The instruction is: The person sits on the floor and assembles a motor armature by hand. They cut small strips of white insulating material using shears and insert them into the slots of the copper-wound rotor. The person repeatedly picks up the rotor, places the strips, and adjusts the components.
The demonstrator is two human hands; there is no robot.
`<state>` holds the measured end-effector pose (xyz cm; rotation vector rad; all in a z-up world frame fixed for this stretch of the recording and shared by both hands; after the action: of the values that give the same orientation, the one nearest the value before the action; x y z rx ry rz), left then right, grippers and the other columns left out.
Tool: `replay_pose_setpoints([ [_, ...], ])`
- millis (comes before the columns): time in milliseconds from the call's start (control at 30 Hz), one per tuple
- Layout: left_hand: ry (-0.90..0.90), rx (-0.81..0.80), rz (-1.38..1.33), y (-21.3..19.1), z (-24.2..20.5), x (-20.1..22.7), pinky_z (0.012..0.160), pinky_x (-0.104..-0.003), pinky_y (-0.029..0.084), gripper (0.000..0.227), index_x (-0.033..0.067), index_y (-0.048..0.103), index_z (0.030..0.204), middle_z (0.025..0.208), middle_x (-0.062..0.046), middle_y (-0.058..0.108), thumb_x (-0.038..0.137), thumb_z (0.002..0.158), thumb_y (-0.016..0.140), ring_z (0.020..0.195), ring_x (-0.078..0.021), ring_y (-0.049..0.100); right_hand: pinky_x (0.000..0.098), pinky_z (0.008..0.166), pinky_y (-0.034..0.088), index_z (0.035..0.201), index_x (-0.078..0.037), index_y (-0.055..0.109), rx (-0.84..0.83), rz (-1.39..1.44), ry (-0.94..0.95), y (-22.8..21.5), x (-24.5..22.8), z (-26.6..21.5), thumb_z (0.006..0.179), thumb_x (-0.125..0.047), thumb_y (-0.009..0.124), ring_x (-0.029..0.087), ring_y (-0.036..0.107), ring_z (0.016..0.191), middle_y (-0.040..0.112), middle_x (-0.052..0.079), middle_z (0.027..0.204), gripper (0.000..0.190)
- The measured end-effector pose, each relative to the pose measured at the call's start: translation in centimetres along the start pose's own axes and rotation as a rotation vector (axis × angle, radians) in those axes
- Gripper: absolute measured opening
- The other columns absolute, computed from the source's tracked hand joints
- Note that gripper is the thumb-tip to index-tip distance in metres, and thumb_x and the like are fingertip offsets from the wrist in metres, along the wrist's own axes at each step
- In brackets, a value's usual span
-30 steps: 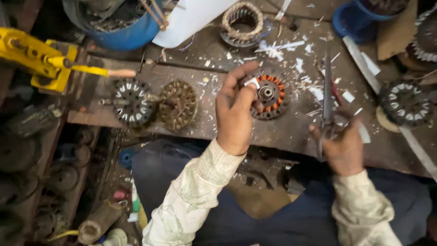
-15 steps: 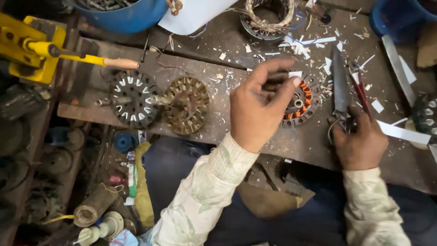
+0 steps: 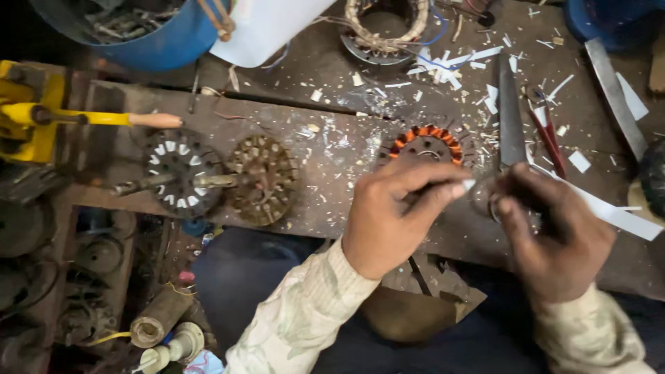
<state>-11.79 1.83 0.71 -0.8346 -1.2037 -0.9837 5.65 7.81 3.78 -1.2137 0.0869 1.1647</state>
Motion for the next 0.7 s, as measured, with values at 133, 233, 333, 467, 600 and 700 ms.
replay_pose_setpoints([
  [133, -0.265, -0.083, -0.206, 3.0, -1.5, -2.7, 0.067, -0.023, 0.057, 0.023, 0.0076, 0.074, 0.117, 0.098, -0.006, 0.075, 0.007, 0.093, 0.075, 0.077, -0.0071, 0.067, 0.028, 0.089, 0.061, 0.124, 0.004, 0.068, -0.032, 0.247, 0.209, 0.2, 2.0, -3.0, 0.092, -0.001, 0.076, 0.02, 0.075, 0.101, 0.074, 0.017, 0.115, 0.033],
  [233, -0.182, -0.122, -0.156, 3.9, -1.9, -1.4, 0.068, -0.022, 0.059, 0.019, 0.0044, 0.074, 0.114, 0.102, -0.006, 0.075, 0.007, 0.094, 0.075, 0.08, -0.0069, 0.07, 0.0281, 0.082, 0.06, 0.113, 0.006, 0.07, -0.045, 0.223, 0.249, -0.3, 2.8, -3.9, 0.085, 0.002, 0.08, 0.022, 0.074, 0.095, 0.075, 0.019, 0.109, 0.03],
  [333, -0.14, -0.173, -0.114, 4.4, -2.3, -1.1, 0.071, -0.022, 0.06, 0.016, 0.0037, 0.076, 0.111, 0.105, -0.006, 0.076, 0.009, 0.096, 0.074, 0.084, -0.0082, 0.074, 0.0261, 0.078, 0.062, 0.11, 0.006, 0.069, 0.001, 0.256, 0.196, -1.1, 2.6, -4.6, 0.088, 0.002, 0.079, 0.019, 0.075, 0.093, 0.075, 0.018, 0.108, 0.024],
  [467, -0.143, -0.248, -0.2, 5.5, -2.8, -1.9, 0.077, -0.022, 0.062, 0.016, 0.0043, 0.076, 0.114, 0.106, -0.007, 0.076, 0.012, 0.099, 0.074, 0.092, -0.0097, 0.074, 0.0264, 0.081, 0.064, 0.111, 0.004, 0.068, 0.027, 0.29, 0.063, -1.8, 1.6, -5.0, 0.093, 0.003, 0.077, 0.02, 0.076, 0.099, 0.074, 0.017, 0.11, 0.02],
  [600, -0.218, -0.266, -0.415, 6.4, -3.8, -3.4, 0.076, -0.024, 0.061, 0.017, -0.0008, 0.074, 0.114, 0.106, -0.01, 0.074, 0.01, 0.101, 0.073, 0.089, -0.0115, 0.072, 0.0269, 0.077, 0.064, 0.104, 0.002, 0.069, -0.033, 0.207, -0.082, -2.0, 0.4, -4.9, 0.085, 0.001, 0.08, 0.023, 0.077, 0.096, 0.074, 0.019, 0.108, 0.022],
  [700, -0.316, -0.223, -0.544, 6.8, -4.4, -4.8, 0.077, -0.024, 0.06, 0.018, -0.0033, 0.072, 0.116, 0.107, -0.01, 0.075, 0.007, 0.103, 0.068, 0.09, -0.0117, 0.072, 0.0305, 0.079, 0.063, 0.102, 0.003, 0.07, -0.056, 0.062, -0.145, -1.7, -0.4, -5.0, 0.081, 0.001, 0.082, 0.029, 0.076, 0.099, 0.074, 0.022, 0.107, 0.024],
])
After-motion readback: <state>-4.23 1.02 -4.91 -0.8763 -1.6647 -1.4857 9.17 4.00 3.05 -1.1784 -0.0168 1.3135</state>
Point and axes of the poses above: each hand's wrist, its own z-axis towards the middle knuckle, its own y-axis out of the palm, x = y × z, the point moved 10 cm from there along z, towards the middle knuckle
